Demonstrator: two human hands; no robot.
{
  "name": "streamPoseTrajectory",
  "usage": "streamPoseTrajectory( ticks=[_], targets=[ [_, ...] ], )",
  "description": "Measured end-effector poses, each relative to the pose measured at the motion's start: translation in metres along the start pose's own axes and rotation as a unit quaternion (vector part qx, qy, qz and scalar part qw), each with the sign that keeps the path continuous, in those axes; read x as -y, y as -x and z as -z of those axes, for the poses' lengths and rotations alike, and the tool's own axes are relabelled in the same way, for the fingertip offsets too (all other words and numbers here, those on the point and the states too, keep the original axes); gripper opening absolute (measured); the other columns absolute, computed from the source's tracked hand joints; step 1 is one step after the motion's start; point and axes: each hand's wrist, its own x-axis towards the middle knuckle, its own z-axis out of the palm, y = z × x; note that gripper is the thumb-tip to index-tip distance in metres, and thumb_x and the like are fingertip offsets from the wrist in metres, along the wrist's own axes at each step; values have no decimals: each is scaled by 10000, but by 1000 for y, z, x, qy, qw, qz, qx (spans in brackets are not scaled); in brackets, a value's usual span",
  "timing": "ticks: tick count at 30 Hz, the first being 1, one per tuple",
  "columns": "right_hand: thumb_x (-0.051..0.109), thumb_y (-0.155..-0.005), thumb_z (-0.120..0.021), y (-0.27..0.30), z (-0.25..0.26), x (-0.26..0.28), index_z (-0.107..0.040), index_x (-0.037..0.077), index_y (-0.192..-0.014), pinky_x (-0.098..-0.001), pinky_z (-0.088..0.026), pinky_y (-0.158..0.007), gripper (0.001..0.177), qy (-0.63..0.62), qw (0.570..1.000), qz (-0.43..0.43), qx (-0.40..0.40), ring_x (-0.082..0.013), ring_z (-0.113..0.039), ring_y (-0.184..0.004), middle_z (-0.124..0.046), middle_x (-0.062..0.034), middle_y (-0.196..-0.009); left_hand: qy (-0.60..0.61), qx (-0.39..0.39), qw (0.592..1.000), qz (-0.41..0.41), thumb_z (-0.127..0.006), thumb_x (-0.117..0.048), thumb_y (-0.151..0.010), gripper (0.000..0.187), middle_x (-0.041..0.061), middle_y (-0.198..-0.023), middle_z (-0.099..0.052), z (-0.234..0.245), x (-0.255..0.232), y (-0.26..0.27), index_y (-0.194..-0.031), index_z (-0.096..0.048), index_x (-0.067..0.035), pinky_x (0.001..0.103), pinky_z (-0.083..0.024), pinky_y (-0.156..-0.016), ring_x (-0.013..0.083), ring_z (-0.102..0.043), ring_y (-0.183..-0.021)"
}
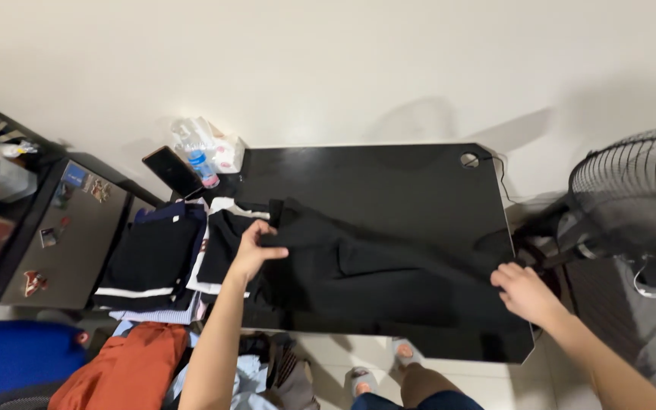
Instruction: The person folds several garments on a black table, including a pink shirt, striped shirt, black t-shirts, and an orange jacket. Each item is smoothed, folded into a compact rectangle, and stacked on the table.
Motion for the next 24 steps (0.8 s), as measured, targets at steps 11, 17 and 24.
streamPoseTrajectory(
  ticks=[11, 17, 24],
  targets=[
    [474, -772, -692, 49, -51, 56, -566, 345, -1125, -411, -514, -1049, 396, 29, 977, -104, 186, -155, -532, -1280, -558, 105, -1165, -518, 182, 832, 77, -877, -374, -731, 937, -12, -1201, -746, -9, 40, 76, -1517, -397, -205, 596, -244, -1152, 260, -642, -1247],
    [780, -682, -690, 41, -129, 14, -465, -98, -1424, -571, -311, -1102, 1172, -115, 881, -458, -15, -495, -455, -1340, -536, -338, -1422, -542, -61, 835, -78, -900, -448, -574, 920, 61, -1434, -410, -6, 35, 79, -1380, -511, -238, 630, -404, -954, 382, -370, -1312],
    [554, -778, -811, 40, -53, 46, -491, -7, -1455, -663, -444, -1033, 936, -254, 784, -565, 22, -593, -403, -1299, -363, -347, -1447, -462, -96, 875, 108, -909, -515, -671, 1258, 202, -1480, -482, -21, 61, 40, -1588, -184, -52, 635, -396, -1028, 410, -464, -1355]
  ],
)
